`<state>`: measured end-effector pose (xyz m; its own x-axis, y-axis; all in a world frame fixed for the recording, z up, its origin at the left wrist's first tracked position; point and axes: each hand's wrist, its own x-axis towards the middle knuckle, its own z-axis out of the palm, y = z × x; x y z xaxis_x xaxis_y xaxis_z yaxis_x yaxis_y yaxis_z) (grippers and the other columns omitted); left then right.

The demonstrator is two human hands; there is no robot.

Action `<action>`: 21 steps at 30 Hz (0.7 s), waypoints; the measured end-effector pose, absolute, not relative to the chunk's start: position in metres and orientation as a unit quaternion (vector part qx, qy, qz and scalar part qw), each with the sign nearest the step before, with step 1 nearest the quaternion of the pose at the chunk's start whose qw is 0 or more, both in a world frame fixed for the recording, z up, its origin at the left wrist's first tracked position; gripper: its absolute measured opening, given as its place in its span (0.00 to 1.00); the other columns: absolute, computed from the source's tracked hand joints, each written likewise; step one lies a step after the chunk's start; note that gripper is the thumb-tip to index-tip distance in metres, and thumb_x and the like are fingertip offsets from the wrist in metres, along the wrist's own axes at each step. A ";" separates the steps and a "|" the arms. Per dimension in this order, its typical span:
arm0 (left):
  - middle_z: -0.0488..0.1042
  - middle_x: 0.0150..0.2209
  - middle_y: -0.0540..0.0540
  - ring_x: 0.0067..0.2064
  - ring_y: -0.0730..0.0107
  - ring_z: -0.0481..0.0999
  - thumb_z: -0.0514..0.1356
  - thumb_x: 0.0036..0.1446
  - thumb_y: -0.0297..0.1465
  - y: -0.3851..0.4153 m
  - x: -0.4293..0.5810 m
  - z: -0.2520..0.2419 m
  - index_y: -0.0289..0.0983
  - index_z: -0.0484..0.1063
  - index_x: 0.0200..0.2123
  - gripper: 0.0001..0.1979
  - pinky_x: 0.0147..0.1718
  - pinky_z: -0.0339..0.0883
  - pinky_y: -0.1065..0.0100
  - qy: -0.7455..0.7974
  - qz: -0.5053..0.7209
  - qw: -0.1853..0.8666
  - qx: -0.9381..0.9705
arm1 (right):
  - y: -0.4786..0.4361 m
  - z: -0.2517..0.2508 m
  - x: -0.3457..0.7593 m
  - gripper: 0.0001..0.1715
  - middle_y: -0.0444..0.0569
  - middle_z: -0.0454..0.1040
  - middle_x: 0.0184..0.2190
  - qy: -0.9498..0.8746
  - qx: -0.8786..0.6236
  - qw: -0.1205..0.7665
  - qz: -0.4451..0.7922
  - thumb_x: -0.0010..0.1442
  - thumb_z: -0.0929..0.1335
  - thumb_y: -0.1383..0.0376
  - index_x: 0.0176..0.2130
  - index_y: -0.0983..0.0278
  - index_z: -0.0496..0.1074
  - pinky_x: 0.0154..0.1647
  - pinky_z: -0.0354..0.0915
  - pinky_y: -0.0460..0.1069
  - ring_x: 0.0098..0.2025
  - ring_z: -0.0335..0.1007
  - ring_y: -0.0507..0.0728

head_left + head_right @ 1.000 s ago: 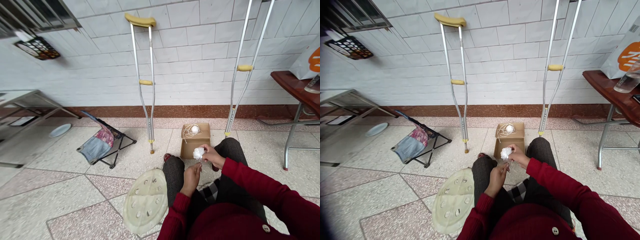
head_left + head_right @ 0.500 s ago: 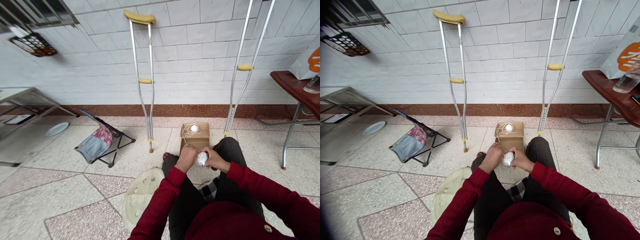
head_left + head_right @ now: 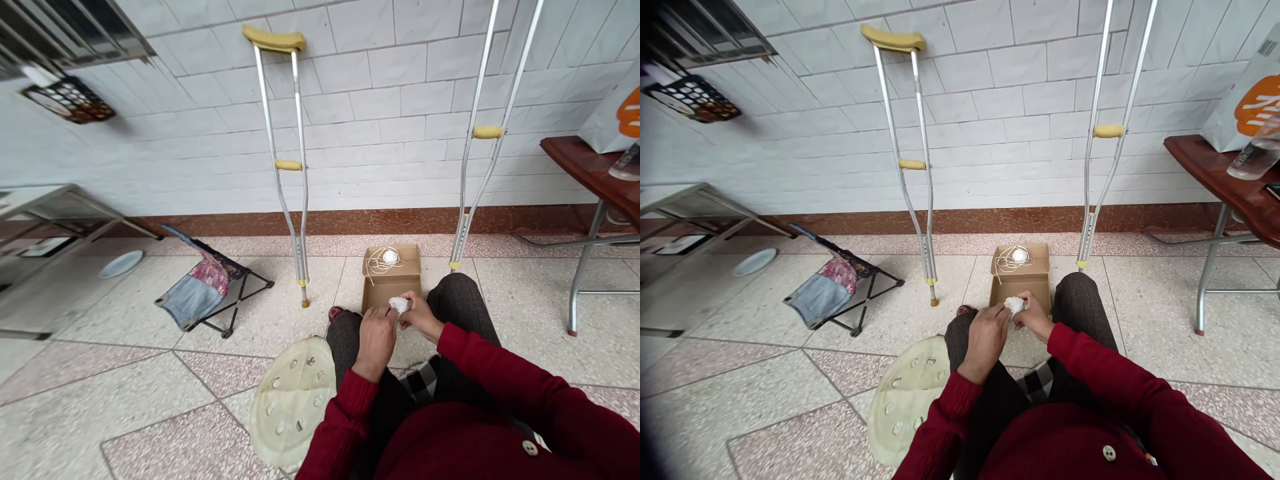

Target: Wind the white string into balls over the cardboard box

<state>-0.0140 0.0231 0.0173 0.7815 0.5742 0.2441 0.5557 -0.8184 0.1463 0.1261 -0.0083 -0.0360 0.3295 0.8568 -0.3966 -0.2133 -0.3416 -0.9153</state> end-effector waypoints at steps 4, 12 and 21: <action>0.73 0.40 0.43 0.41 0.64 0.71 0.51 0.64 0.26 0.011 -0.020 0.000 0.36 0.71 0.39 0.09 0.43 0.66 0.63 0.332 0.167 0.067 0.926 | -0.017 -0.038 0.124 0.37 0.42 0.70 0.34 -0.262 -0.585 0.514 0.570 0.36 0.67 0.75 0.49 0.61 0.62 0.19 0.68 0.46 0.20 0.65 0.49; 0.73 0.44 0.43 0.43 0.64 0.71 0.53 0.62 0.25 0.000 -0.020 -0.003 0.38 0.71 0.41 0.09 0.45 0.67 0.62 0.301 0.183 0.096 0.931 | -0.036 -0.035 0.128 0.36 0.42 0.69 0.34 -0.243 -0.537 0.484 0.647 0.37 0.68 0.74 0.48 0.60 0.64 0.29 0.74 0.50 0.30 0.70 0.52; 0.74 0.46 0.44 0.41 0.66 0.73 0.52 0.63 0.26 0.008 -0.022 -0.004 0.38 0.72 0.42 0.09 0.41 0.67 0.66 0.301 0.169 0.093 0.934 | -0.032 -0.045 0.139 0.32 0.44 0.71 0.35 -0.357 -0.572 0.472 0.568 0.41 0.70 0.70 0.48 0.62 0.66 0.24 0.70 0.47 0.28 0.69 0.51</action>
<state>-0.0223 0.0078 -0.0041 0.7617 0.5935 0.2601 0.5303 -0.8016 0.2761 0.1394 -0.0323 -0.0448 0.1004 0.9445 -0.3128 -0.1270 -0.2996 -0.9456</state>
